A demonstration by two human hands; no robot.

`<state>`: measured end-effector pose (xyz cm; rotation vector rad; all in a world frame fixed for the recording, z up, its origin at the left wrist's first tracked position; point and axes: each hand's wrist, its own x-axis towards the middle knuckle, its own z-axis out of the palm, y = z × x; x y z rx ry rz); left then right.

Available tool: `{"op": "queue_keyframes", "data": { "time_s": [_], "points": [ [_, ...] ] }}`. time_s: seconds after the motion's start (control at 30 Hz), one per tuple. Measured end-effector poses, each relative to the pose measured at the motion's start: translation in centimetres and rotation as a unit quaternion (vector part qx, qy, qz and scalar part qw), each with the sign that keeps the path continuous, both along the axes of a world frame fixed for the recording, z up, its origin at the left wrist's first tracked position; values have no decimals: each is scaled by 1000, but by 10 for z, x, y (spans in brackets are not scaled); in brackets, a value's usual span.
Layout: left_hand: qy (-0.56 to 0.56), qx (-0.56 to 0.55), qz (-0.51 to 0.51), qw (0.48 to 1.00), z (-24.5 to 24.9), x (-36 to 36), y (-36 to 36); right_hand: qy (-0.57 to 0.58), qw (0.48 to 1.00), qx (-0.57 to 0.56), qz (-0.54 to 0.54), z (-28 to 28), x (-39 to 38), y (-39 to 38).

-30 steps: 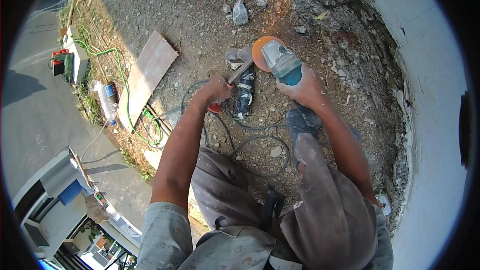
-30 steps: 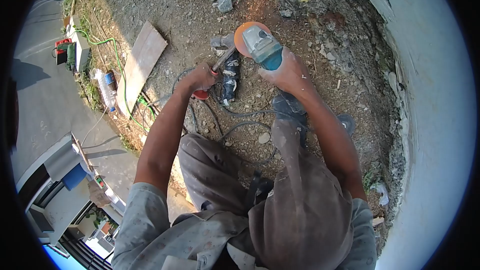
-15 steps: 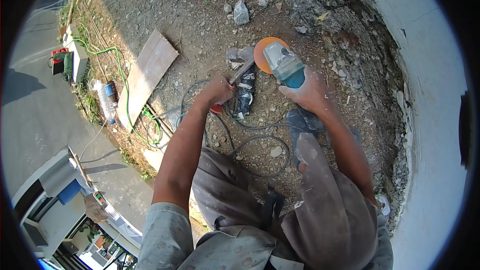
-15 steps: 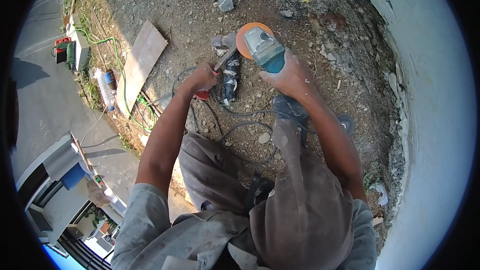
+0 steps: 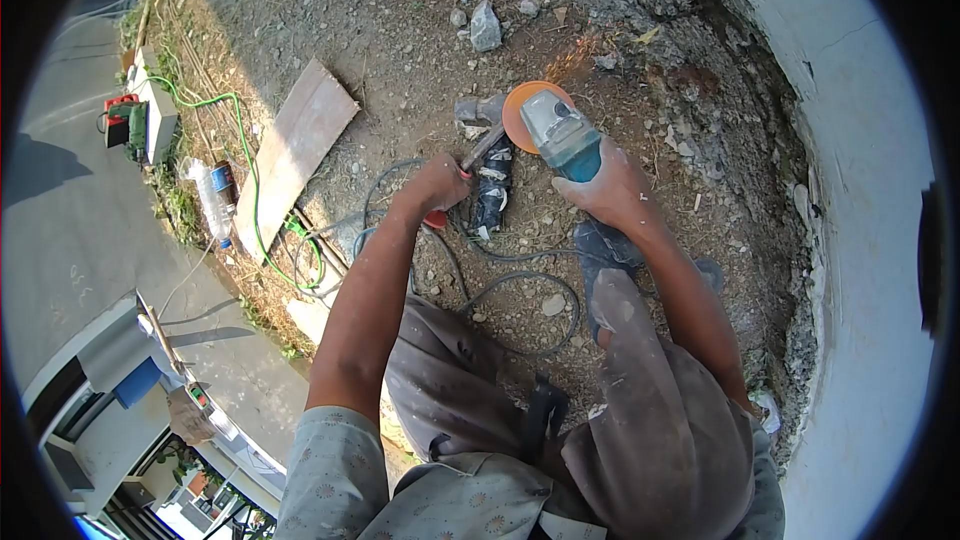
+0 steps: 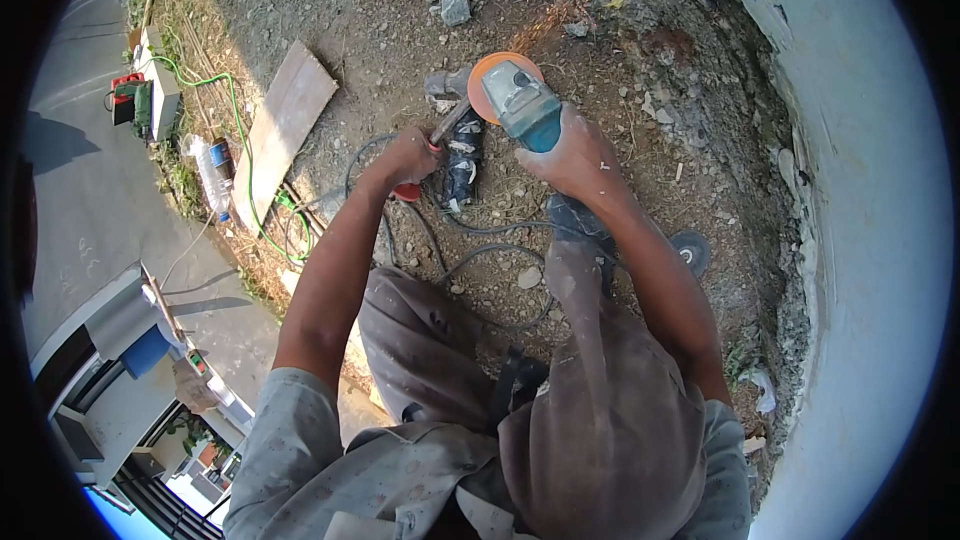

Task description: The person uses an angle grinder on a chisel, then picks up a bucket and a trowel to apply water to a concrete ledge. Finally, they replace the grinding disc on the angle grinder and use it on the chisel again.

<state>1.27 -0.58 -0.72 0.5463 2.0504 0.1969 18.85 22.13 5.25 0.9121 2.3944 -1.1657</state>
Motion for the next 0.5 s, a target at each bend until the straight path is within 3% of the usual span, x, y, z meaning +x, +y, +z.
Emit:
{"op": "queue_keyframes", "data": {
  "time_s": [0.4,0.5],
  "points": [
    [2,13,0,1000,-6,1,-2,-9,1000,1,-5,-7,-2,-3],
    [3,24,24,999,1,4,0,34,999,-20,-34,-1,1,6]
  ]
}}
